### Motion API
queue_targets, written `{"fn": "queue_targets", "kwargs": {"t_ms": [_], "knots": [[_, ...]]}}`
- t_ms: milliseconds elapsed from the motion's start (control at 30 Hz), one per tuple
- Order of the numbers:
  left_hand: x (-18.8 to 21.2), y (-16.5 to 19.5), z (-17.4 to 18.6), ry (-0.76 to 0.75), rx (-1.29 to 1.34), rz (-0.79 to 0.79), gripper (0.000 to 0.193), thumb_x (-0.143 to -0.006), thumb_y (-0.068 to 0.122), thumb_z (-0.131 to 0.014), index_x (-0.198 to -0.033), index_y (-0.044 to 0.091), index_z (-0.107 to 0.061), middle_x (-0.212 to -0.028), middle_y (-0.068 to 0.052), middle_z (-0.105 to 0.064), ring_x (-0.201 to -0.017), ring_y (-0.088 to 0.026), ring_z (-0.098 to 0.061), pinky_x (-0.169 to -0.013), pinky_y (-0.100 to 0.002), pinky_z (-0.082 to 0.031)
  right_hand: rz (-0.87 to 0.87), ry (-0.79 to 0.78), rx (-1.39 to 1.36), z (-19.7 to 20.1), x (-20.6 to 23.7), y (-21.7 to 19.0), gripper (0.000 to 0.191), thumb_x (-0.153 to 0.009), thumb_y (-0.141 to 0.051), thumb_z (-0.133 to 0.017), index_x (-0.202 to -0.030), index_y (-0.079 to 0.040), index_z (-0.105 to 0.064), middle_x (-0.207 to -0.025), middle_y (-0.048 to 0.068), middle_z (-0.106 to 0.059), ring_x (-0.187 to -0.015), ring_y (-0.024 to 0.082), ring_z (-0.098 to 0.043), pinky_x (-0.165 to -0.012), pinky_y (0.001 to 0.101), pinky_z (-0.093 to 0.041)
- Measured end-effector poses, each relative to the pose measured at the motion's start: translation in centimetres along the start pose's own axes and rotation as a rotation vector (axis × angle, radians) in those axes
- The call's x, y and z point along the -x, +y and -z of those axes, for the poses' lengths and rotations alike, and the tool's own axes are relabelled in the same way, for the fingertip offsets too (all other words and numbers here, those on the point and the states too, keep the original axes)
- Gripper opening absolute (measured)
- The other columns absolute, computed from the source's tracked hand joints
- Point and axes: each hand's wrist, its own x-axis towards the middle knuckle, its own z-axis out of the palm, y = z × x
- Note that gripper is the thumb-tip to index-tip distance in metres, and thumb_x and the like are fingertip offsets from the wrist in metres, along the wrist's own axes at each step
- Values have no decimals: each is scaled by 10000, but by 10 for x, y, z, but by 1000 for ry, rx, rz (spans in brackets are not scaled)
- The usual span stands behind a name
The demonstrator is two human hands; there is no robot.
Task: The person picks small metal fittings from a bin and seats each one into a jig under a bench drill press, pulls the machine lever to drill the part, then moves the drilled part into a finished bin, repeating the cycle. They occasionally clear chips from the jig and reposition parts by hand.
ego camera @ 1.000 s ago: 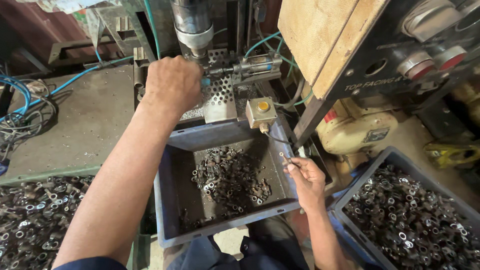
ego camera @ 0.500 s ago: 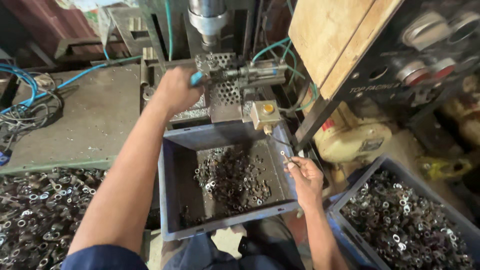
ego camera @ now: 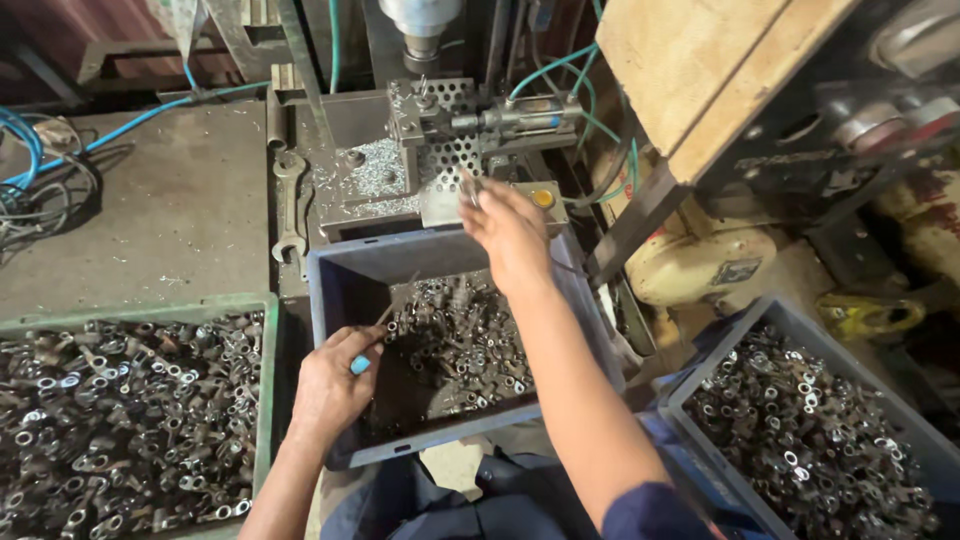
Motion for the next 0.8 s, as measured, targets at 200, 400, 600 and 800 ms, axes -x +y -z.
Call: {"fn": "queue_targets", "kwargs": {"t_ms": [200, 400, 600, 800], "knots": [[-8, 3, 2, -15, -30, 65, 194, -863, 95, -677, -1039, 109, -756, -1050, -107, -752, -886, -364, -723, -748, -421, -590, 23, 97, 4, -24, -94, 37, 155, -966, -71, -639, -1110, -23, -611, -1015, 132, -709, -910, 254, -729, -772, 352, -596], [-8, -2, 3, -19, 2, 91, 186, -868, 103, -676, -1039, 107, -749, -1041, -103, -749, -880, -363, -724, -738, -417, -593, 64, 83, -85, -28, -140, 62, 189, -950, -91, -669, -1118, -23, -612, -1027, 139, -704, -914, 276, -719, -715, 341, -560], [-11, 1, 5, -3, -3, 97, 168, -873, 108, -678, -1024, 106, -750, -1021, -100, -750, -876, -366, -723, -724, -418, -590, -67, -103, 402, -34, -90, 16, 556, -947, -169, -647, -1464, -88, -460, -1293, 165, -621, -1037, 294, -717, -897, 375, -627], [-8, 1, 7, 17, -10, 97, 153, -882, 126, -686, -1021, 93, -743, -1017, -109, -752, -857, -375, -719, -709, -423, -589, 211, -44, 1088, -4, 20, -38, 566, -941, -282, -647, -1465, -120, -508, -1404, 157, -616, -1199, 291, -691, -968, 367, -586]]}}
